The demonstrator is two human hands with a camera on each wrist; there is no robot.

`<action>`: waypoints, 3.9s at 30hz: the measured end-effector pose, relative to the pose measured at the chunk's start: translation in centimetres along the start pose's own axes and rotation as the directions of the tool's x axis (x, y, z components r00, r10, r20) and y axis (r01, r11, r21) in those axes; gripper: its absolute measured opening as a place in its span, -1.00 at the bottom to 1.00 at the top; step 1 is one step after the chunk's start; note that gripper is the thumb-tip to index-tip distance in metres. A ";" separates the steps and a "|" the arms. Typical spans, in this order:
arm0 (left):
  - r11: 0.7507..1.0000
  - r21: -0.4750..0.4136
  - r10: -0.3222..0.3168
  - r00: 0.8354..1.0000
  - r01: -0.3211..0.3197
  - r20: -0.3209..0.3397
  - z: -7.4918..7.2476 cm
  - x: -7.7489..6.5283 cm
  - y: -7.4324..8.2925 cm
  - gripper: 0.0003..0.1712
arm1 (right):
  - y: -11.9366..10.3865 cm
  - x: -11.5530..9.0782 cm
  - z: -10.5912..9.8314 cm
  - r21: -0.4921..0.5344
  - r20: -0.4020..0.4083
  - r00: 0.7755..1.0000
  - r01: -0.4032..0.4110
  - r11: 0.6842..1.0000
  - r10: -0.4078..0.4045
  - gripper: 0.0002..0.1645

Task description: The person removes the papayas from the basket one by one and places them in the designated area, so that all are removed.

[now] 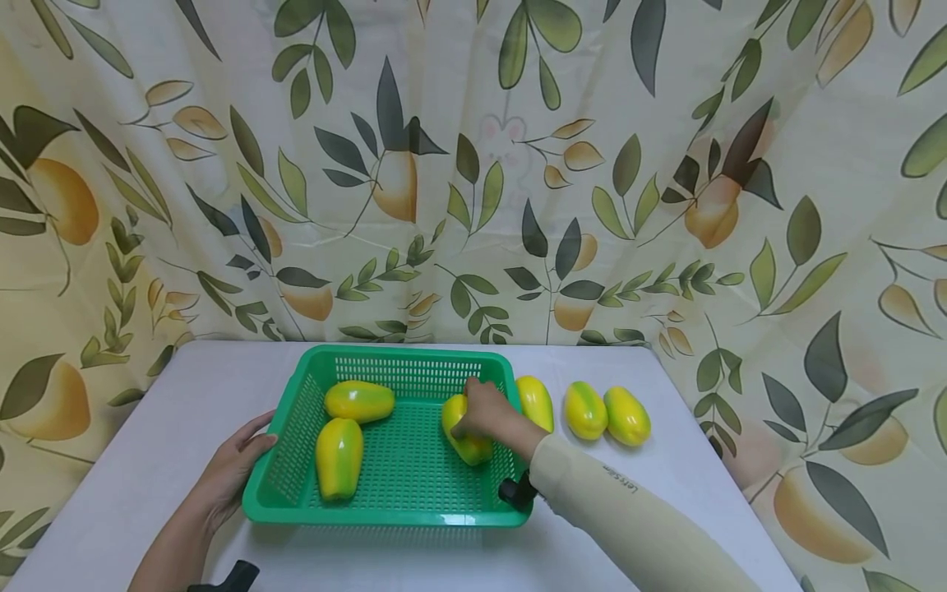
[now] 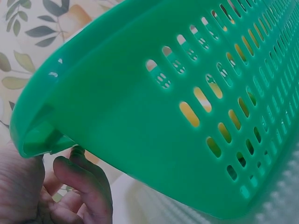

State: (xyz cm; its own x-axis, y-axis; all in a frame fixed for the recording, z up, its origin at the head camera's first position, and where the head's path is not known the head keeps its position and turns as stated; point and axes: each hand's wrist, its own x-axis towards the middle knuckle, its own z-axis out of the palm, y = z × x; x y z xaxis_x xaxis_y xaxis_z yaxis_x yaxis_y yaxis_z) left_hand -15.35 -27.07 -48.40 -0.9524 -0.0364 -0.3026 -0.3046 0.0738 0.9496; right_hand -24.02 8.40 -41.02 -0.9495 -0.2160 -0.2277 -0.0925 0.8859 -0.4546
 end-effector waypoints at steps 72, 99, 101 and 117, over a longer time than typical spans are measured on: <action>1.000 0.000 0.000 1.000 0.000 0.008 0.1 -0.1 0.0 -0.16 | 5.0 -6.0 -6.0 0.690 0.232 0.972 -0.146 0.709 -0.026 -0.13; 1.000 0.005 0.006 1.000 -0.006 0.015 0.1 0.0 0.0 -0.17 | 8.6 -9.0 -6.4 0.732 0.207 0.978 -0.140 0.667 -0.022 -0.09; 1.000 0.006 0.010 1.000 -0.010 0.015 0.1 0.1 0.0 -0.17 | 8.8 -9.1 -6.5 0.738 0.209 0.978 -0.138 0.661 -0.029 -0.09; 1.000 0.002 0.013 1.000 -0.013 0.015 0.0 0.2 -0.2 -0.19 | 11.2 -10.5 -6.4 0.771 0.216 0.975 -0.144 0.620 -0.042 -0.06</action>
State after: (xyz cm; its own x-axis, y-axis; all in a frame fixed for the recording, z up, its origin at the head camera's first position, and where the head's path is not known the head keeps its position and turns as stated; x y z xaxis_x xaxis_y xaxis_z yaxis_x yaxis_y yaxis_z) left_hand -15.47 -27.08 -48.60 -0.9564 -0.0206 -0.2914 -0.2921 0.0759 0.9534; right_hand -16.97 23.21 -38.21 -0.8573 -0.3368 -0.3893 0.3109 0.2640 -0.9130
